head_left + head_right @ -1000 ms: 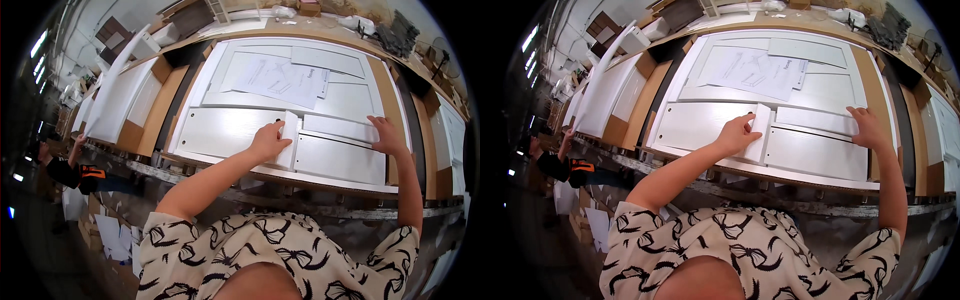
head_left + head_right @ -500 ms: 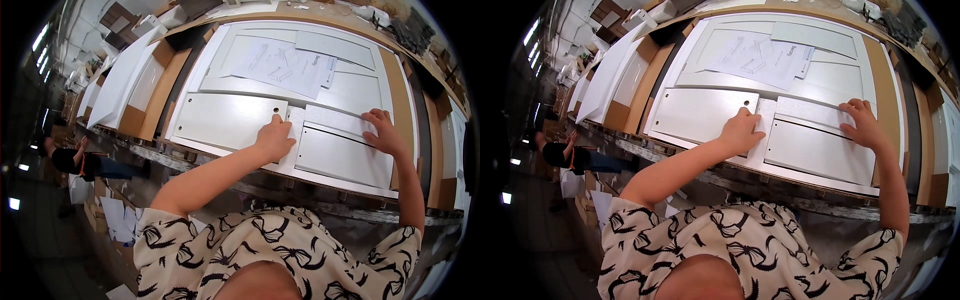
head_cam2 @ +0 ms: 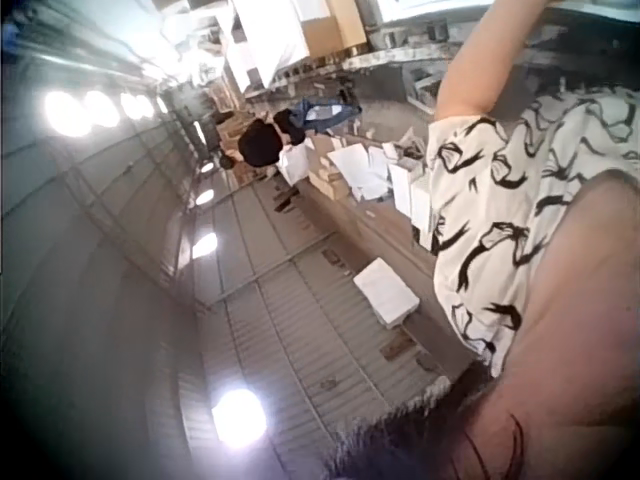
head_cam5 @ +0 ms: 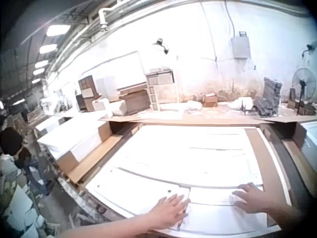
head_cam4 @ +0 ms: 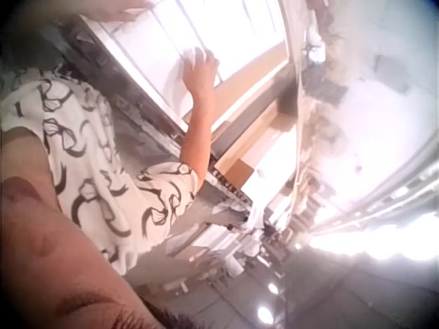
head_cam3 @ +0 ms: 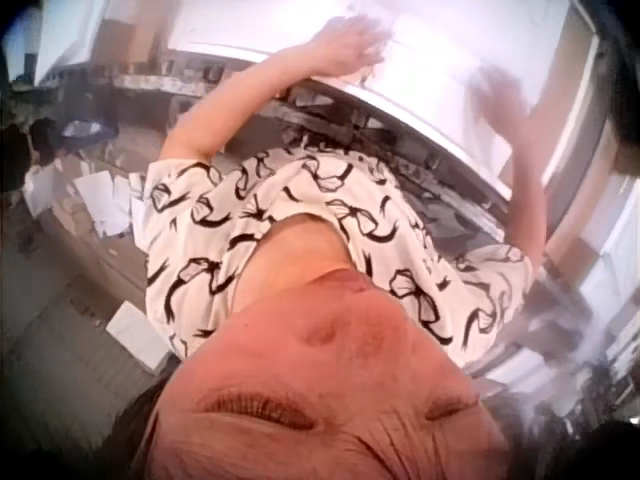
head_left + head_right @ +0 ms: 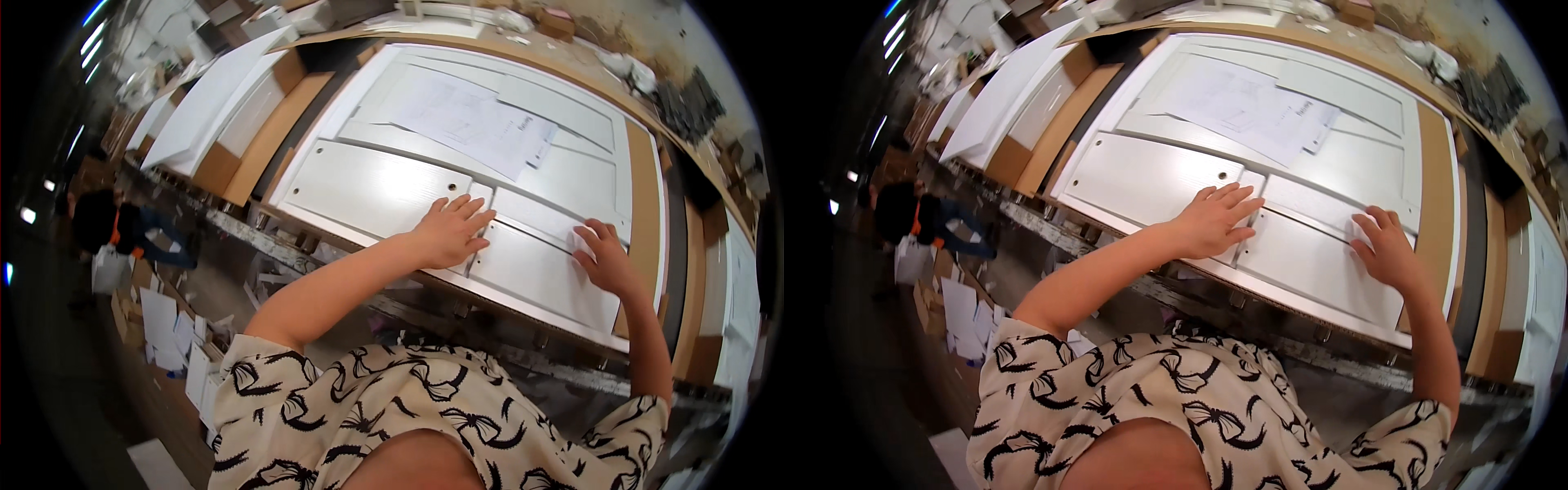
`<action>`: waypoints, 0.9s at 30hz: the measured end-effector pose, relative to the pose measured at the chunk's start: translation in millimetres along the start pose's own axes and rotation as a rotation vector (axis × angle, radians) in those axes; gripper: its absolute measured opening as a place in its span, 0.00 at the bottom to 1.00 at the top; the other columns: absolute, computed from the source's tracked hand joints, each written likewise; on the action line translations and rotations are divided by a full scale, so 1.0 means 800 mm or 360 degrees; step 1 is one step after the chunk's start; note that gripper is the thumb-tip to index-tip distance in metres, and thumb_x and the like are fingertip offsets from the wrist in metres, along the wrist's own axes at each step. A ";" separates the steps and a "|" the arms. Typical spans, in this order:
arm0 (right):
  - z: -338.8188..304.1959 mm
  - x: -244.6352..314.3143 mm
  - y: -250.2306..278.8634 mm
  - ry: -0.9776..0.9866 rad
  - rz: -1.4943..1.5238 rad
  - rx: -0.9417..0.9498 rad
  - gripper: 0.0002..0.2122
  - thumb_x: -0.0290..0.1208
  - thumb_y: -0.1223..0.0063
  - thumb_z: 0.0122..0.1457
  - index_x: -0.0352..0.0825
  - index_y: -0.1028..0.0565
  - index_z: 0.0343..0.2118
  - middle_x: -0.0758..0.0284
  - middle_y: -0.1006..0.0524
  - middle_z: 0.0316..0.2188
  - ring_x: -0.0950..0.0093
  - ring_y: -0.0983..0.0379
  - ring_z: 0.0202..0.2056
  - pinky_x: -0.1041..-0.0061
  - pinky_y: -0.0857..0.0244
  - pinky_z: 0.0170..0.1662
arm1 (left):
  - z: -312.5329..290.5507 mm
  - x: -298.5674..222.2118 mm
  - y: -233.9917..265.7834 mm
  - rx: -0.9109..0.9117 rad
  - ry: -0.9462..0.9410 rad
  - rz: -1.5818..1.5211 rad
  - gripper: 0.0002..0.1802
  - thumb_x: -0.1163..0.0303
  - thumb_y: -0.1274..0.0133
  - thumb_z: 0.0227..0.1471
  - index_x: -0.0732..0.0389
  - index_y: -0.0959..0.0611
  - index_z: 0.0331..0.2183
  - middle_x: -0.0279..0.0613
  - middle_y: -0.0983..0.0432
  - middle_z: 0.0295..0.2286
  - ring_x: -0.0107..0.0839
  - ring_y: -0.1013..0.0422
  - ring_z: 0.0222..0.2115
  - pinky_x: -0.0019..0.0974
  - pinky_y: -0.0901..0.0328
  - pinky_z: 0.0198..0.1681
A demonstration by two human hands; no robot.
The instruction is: The person places white furniture panels into cardboard boxes on a work surface, adding foam pieces for protection. They pick up multiple boards from a stack on the floor and transfer them to the packaging station, arranging them alongside instructions.
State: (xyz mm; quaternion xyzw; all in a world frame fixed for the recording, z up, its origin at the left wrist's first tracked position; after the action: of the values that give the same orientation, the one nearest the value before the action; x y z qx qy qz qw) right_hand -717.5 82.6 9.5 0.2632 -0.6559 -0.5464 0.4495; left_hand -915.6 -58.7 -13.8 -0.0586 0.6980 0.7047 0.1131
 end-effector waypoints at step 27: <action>0.019 0.553 -0.171 0.0794 0.0808 0.0567 0.11 0.26 0.52 0.58 0.27 0.28 0.41 0.65 0.26 0.35 0.77 0.33 0.38 0.79 0.39 0.44 | -0.801 -0.202 -0.554 -0.1173 0.3547 -0.1280 0.17 0.56 0.49 0.42 0.62 0.19 0.24 0.51 0.24 0.27 0.48 0.28 0.32 0.45 0.33 0.38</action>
State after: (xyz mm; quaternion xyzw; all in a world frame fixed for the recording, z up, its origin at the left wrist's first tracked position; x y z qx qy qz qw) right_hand -953.2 -315.8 12.7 0.2913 -0.6553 -0.2149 0.6630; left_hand -700.6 -709.7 -417.3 -0.8636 0.1064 0.3400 -0.3568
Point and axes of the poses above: each hand's wrist, its own z-axis towards the middle knuckle, its own y-axis out of the back of the hand, x = y × z, the point moved 8 cm from there along z, towards the middle knuckle
